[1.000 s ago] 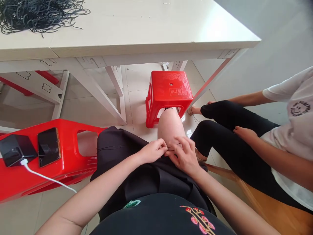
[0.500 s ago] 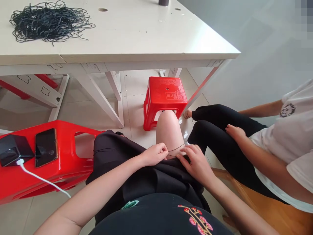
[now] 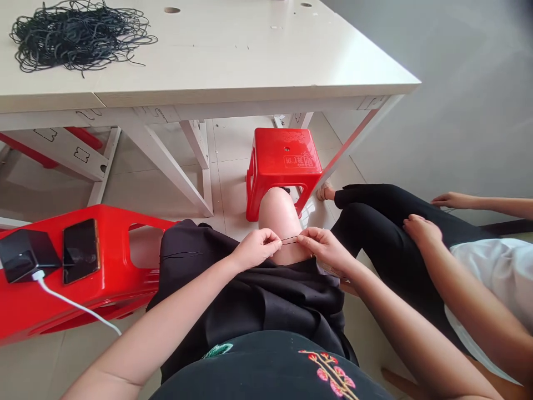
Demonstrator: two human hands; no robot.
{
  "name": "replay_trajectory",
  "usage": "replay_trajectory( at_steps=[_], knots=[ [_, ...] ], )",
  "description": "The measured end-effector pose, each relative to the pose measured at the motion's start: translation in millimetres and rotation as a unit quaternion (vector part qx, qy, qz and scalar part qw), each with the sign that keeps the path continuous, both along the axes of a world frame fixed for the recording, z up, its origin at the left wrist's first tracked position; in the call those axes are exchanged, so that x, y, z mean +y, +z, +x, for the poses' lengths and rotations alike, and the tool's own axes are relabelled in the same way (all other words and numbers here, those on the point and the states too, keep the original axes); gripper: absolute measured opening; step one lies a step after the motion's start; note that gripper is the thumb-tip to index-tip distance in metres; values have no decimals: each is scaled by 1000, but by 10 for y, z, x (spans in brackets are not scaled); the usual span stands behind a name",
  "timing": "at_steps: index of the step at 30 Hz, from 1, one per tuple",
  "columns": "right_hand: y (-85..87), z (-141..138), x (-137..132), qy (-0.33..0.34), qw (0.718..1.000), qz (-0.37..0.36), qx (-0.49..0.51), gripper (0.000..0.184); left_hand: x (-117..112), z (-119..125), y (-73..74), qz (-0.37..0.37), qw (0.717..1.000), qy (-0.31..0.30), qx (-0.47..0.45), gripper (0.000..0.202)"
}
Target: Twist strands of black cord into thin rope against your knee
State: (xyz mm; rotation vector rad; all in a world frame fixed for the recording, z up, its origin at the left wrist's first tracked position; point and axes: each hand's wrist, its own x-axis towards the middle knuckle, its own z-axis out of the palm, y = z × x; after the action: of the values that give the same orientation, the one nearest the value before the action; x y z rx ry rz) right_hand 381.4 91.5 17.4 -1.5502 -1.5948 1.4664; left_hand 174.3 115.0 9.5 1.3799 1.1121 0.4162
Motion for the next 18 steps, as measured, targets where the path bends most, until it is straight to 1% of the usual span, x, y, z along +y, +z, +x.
replay_trajectory(
  at_steps=[1, 3, 5, 9, 10, 11, 13, 14, 15, 17, 18],
  knots=[
    [-42, 50, 16, -17, 1000, 2, -13, 37, -2, 6, -12, -17, 1000, 18, 3, 18],
    [-125, 184, 47, -27, 998, 9, -49, 38, -4, 15, -20, -45, 998, 40, 4, 14],
    [-204, 375, 74, -18, 996, 5, -84, 39, -6, 21, -14, -63, 997, 47, 1, 11],
    [-334, 801, 97, 23, 985, -45, -164, 42, -11, 34, 11, -86, 995, 52, 13, 11],
    [-350, 853, 95, 26, 979, -37, -201, 43, -12, 39, 18, -88, 994, 54, 18, 10],
    [-356, 859, 90, 14, 970, -9, -242, 46, -12, 46, 23, -90, 994, 55, 22, 10],
    [-337, 709, 72, -40, 947, 96, -304, 55, -8, 61, 27, -93, 994, 56, 25, 10],
    [-320, 558, 60, -69, 933, 158, -316, 59, -4, 69, 22, -95, 994, 54, 23, 10],
    [-303, 371, 46, -76, 924, 210, -310, 61, 1, 76, 13, -97, 994, 54, 20, 11],
    [-294, -37, 22, -27, 918, 271, -288, 62, 12, 82, -18, -98, 994, 53, 11, 16],
    [-305, -220, 14, -2, 912, 284, -296, 64, 19, 81, -37, -94, 994, 54, 9, 18]
  ],
)
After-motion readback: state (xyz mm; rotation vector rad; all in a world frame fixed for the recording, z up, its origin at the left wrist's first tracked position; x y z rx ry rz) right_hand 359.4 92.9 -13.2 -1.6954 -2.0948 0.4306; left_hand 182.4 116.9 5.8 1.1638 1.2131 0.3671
